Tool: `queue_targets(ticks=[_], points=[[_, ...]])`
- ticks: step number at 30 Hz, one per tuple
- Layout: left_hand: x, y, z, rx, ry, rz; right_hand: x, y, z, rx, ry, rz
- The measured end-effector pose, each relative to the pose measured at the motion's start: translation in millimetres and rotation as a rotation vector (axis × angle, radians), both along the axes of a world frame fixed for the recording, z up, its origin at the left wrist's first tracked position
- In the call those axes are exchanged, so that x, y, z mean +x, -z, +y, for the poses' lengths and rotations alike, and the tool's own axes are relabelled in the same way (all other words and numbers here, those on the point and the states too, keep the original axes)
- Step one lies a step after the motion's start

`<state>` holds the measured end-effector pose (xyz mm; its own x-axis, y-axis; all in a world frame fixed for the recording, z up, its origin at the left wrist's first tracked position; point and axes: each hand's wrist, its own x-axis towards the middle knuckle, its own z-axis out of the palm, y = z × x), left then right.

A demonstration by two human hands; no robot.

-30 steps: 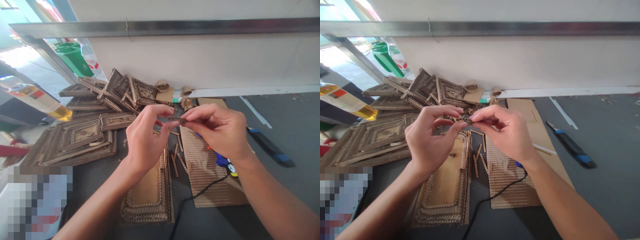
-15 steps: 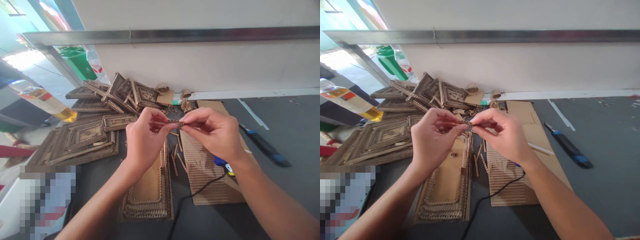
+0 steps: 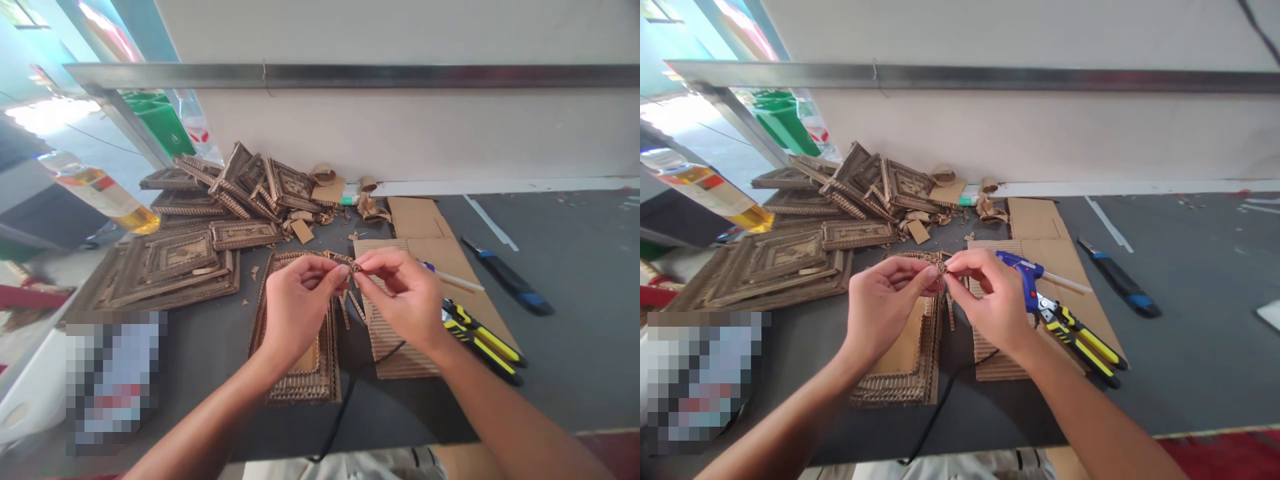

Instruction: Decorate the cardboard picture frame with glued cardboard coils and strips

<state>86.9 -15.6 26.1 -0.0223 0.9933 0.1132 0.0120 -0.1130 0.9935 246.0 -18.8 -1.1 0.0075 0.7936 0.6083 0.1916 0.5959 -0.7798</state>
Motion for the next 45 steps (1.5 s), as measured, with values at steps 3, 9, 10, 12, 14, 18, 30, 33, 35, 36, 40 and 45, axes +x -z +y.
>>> queue_targets(ticks=[3, 9, 10, 12, 14, 18, 30, 33, 35, 36, 40, 45], points=[[0, 13.0, -7, 0.140, 0.021, 0.064, -5, 4.9, -5, 0.032, 0.054, -0.018], [-7, 19.9, -13, 0.368, 0.012, 0.357, -8, 6.0, -11, 0.169, 0.160, -0.181], [-8, 19.8, -13, 0.374, 0.025, 0.356, -8, 6.0, -12, 0.178, 0.164, -0.194], [-9, 20.6, -13, 0.355, 0.048, 0.314, -8, 6.5, -12, 0.176, 0.158, -0.207], [-9, 23.0, -12, 0.318, 0.052, 0.263, -8, 7.9, -13, 0.161, 0.145, -0.207], [-10, 29.3, -9, 0.264, 0.039, 0.215, -9, 10.8, -13, 0.143, 0.143, -0.204], [-22, 32.3, -2, 0.451, 0.029, 0.413, 40, -3.2, -26, -0.127, 0.175, -0.354], [-22, 32.4, -2, 0.520, 0.022, 0.448, 107, -5.6, -29, -0.324, 0.487, -0.413], [-22, 32.9, -3, 0.551, 0.020, 0.459, 160, -3.4, -31, -0.499, 0.693, -0.637], [-22, 33.4, -3, 0.566, 0.021, 0.466, 185, -0.9, -31, -0.581, 0.789, -0.745], [-23, 35.2, -1, 0.624, 0.030, 0.501, 256, 17.2, -37, -0.776, 0.891, -0.916], [-30, 30.0, -1, 0.660, 0.035, 0.542, 274, 38.7, -43, -0.831, 0.860, -0.818]])
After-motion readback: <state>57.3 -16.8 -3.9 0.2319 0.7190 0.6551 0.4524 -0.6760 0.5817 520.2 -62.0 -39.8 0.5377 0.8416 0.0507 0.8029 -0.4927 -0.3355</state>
